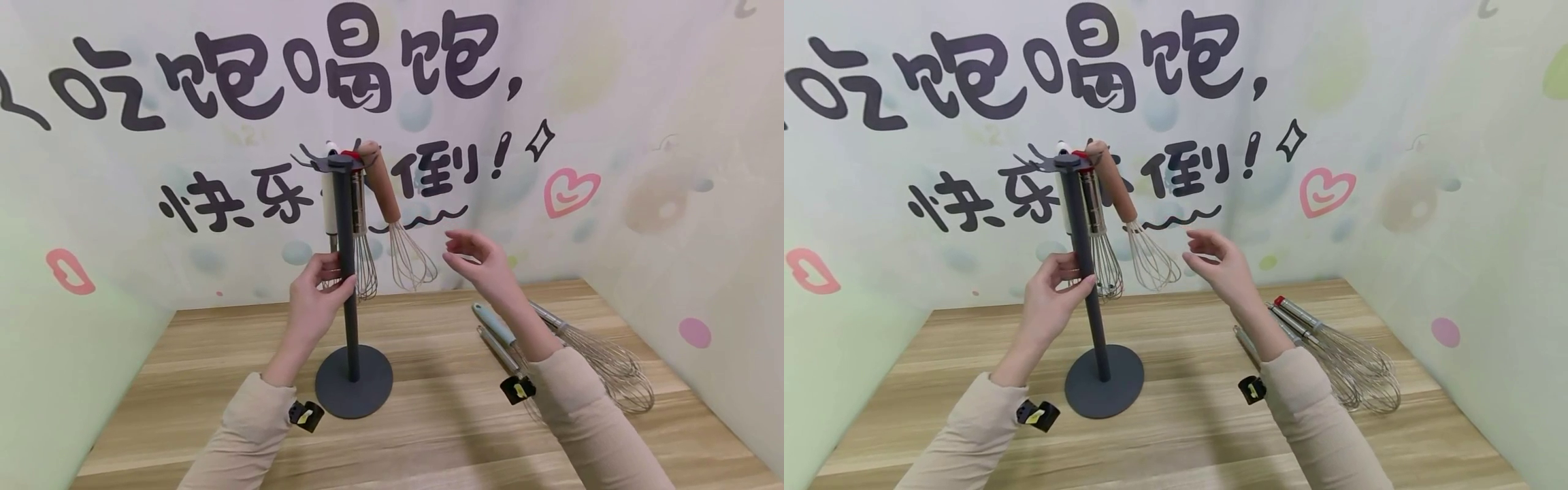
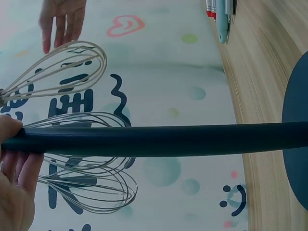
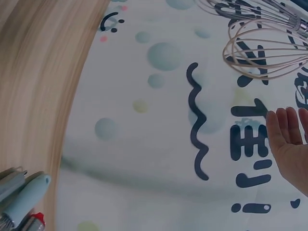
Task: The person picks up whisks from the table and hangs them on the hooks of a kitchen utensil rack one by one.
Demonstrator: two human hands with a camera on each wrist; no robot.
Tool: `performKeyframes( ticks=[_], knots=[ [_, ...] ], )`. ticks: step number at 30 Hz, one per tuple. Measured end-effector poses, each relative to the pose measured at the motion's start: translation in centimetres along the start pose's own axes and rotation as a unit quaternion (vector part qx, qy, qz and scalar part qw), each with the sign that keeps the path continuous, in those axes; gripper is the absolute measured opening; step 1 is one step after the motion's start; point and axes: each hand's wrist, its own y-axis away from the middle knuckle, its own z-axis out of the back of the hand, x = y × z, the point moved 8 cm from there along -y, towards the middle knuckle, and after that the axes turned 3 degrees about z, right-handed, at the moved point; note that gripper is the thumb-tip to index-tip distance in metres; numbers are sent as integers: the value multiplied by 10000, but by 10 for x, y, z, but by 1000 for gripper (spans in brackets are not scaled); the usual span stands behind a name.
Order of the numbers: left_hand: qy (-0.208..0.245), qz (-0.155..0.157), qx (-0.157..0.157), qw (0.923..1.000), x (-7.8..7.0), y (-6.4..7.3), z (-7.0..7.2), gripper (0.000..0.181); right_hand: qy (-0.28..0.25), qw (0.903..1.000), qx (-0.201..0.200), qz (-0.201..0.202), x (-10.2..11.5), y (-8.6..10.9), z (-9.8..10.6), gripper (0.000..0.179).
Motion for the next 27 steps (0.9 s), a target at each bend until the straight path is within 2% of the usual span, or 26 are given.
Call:
performKeyframes(
  ticks=[10, 18, 27],
  knots=[
    [125, -172, -195, 9996, 0, 2, -3, 35, 618, 9971, 131, -415, -36, 16, 14, 39],
    [120, -235, -387, 9989, -3, 2, -4, 34, 904, 9936, 179, -648, -66, 32, 23, 39],
    [114, -314, -553, 9979, -7, 2, -7, 34, 1465, 9836, 248, -1021, -100, 49, 30, 39]
  ],
)
